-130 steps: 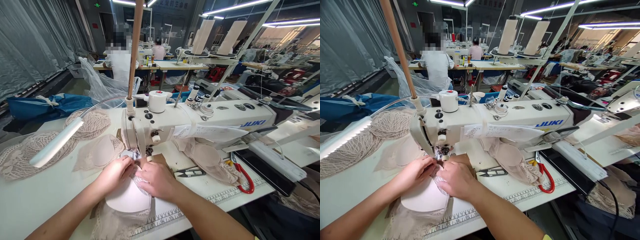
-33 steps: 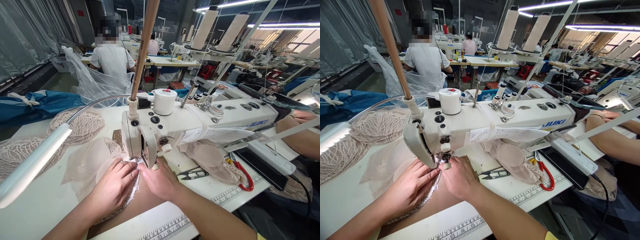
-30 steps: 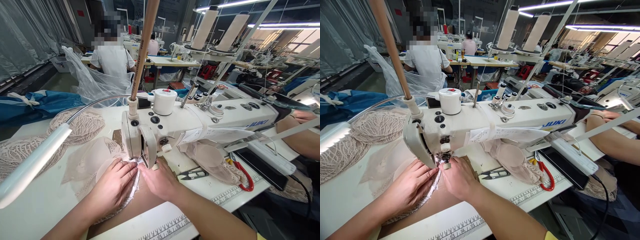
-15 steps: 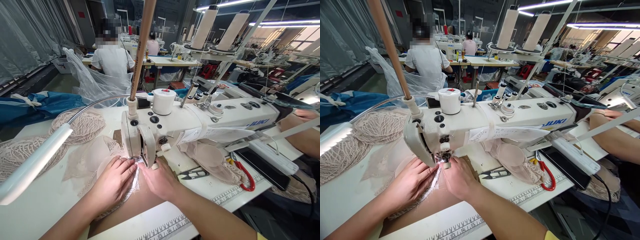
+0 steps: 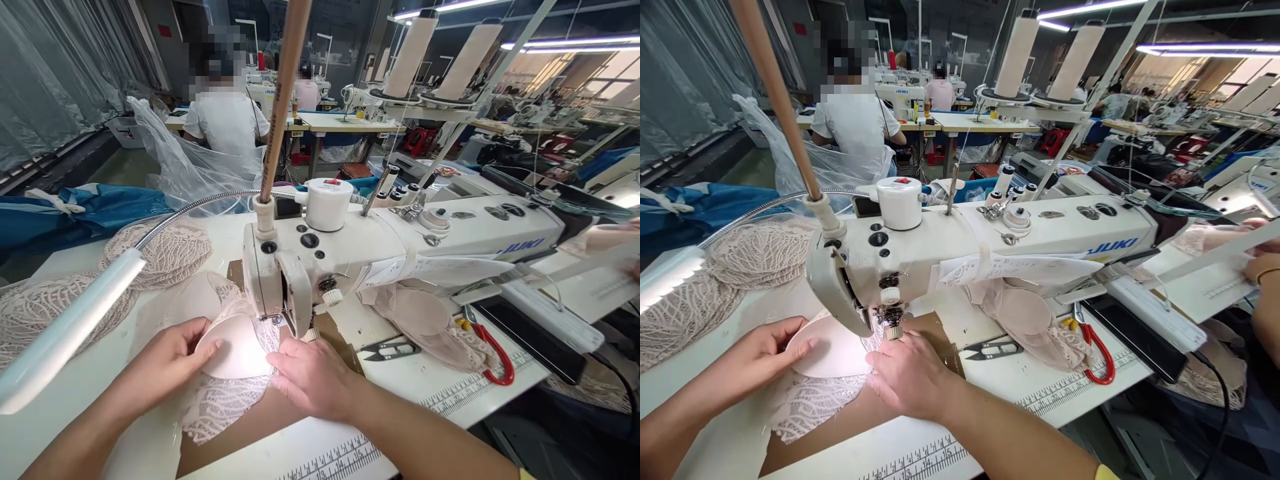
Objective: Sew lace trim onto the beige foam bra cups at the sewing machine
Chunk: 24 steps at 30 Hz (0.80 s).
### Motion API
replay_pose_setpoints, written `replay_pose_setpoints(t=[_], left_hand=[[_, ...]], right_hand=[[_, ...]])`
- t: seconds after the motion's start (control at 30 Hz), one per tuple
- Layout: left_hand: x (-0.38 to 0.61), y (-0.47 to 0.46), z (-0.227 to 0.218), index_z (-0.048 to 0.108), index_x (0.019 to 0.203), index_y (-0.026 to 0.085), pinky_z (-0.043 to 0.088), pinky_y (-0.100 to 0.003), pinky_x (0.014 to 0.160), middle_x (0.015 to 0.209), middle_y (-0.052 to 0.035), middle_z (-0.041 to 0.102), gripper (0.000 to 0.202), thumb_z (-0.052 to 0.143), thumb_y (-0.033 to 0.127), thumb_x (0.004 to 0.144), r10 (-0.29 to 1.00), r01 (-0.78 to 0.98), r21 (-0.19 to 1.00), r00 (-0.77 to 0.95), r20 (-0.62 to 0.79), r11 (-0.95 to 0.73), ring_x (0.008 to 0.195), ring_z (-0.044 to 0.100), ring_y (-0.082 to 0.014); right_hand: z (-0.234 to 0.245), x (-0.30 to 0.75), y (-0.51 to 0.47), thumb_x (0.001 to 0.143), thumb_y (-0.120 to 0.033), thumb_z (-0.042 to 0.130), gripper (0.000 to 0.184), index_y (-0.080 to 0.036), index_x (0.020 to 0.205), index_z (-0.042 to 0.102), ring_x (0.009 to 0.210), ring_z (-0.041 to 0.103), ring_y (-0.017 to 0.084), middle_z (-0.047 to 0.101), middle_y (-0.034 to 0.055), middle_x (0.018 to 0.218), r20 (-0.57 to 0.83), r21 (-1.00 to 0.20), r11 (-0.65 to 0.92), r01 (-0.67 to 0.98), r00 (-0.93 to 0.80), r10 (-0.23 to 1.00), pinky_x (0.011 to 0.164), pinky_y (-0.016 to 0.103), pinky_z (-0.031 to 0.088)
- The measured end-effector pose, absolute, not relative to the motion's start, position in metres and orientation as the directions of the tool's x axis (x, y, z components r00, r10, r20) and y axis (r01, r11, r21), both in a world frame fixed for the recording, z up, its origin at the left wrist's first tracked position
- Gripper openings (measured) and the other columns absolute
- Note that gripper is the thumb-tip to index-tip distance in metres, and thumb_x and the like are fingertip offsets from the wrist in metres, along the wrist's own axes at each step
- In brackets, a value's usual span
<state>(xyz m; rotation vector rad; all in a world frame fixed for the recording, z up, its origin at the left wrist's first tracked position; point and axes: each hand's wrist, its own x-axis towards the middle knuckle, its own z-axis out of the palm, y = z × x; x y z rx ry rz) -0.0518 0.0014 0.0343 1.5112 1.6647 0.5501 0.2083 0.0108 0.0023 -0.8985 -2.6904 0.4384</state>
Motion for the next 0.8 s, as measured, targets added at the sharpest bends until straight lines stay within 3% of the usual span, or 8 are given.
replay_pose_setpoints(t=[0.13, 0.2, 0.33, 0.63, 0.8], left_hand=[[-0.041, 0.006, 0.023, 0.061, 0.103, 0.019, 0.051, -0.03, 0.074, 0.096, -0.005, 0.07, 0.043, 0.065, 0.053, 0.077, 0.916, 0.405, 0.874, 0.172, -0.363, 0.27, 0.087, 0.064, -0.0256], [-0.037, 0.009, 0.018, 0.062, 0.099, 0.017, 0.051, -0.032, 0.074, 0.094, -0.0066, 0.071, 0.046, 0.07, 0.053, 0.072, 0.889, 0.352, 0.874, 0.189, -0.417, 0.336, 0.086, 0.065, -0.0275], [-0.035, 0.012, 0.015, 0.066, 0.078, 0.015, 0.049, -0.031, 0.064, 0.075, -0.0057, 0.07, 0.042, 0.072, 0.055, 0.068, 0.85, 0.4, 0.821, 0.164, -0.501, 0.407, 0.072, 0.064, -0.0266], [-0.028, 0.013, 0.025, 0.071, 0.092, 0.013, 0.054, -0.038, 0.072, 0.086, -0.0093, 0.075, 0.056, 0.075, 0.058, 0.059, 0.909, 0.43, 0.836, 0.076, -0.41, 0.341, 0.082, 0.067, -0.0331], [-0.027, 0.015, 0.021, 0.067, 0.1, 0.013, 0.052, -0.034, 0.074, 0.092, -0.0089, 0.074, 0.053, 0.07, 0.055, 0.068, 0.906, 0.468, 0.823, 0.099, -0.411, 0.322, 0.086, 0.067, -0.0302]], right_hand=[[0.003, 0.209, 0.011, 0.089, -0.028, 0.056, 0.01, -0.018, 0.091, 0.058, 0.06, 0.038, 0.012, 0.055, -0.0009, 0.078, 0.143, -0.369, 0.764, 0.53, -0.78, 0.61, 0.056, 0.027, 0.024], [0.002, 0.209, 0.011, 0.09, -0.028, 0.056, 0.011, -0.018, 0.093, 0.059, 0.06, 0.039, 0.012, 0.056, -0.0005, 0.078, 0.155, -0.374, 0.768, 0.52, -0.781, 0.605, 0.056, 0.027, 0.025], [0.0, 0.208, 0.013, 0.09, -0.029, 0.055, 0.015, -0.018, 0.097, 0.062, 0.064, 0.042, 0.014, 0.057, 0.0003, 0.075, 0.169, -0.361, 0.743, 0.564, -0.744, 0.646, 0.057, 0.028, 0.027], [0.007, 0.206, 0.015, 0.091, -0.033, 0.057, 0.019, -0.02, 0.102, 0.063, 0.074, 0.049, 0.016, 0.061, 0.0024, 0.088, 0.086, -0.337, 0.701, 0.629, -0.721, 0.688, 0.063, 0.029, 0.033], [0.007, 0.206, 0.015, 0.09, -0.033, 0.058, 0.02, -0.019, 0.103, 0.063, 0.078, 0.05, 0.017, 0.061, 0.0026, 0.089, 0.085, -0.326, 0.692, 0.644, -0.709, 0.7, 0.065, 0.029, 0.034]])
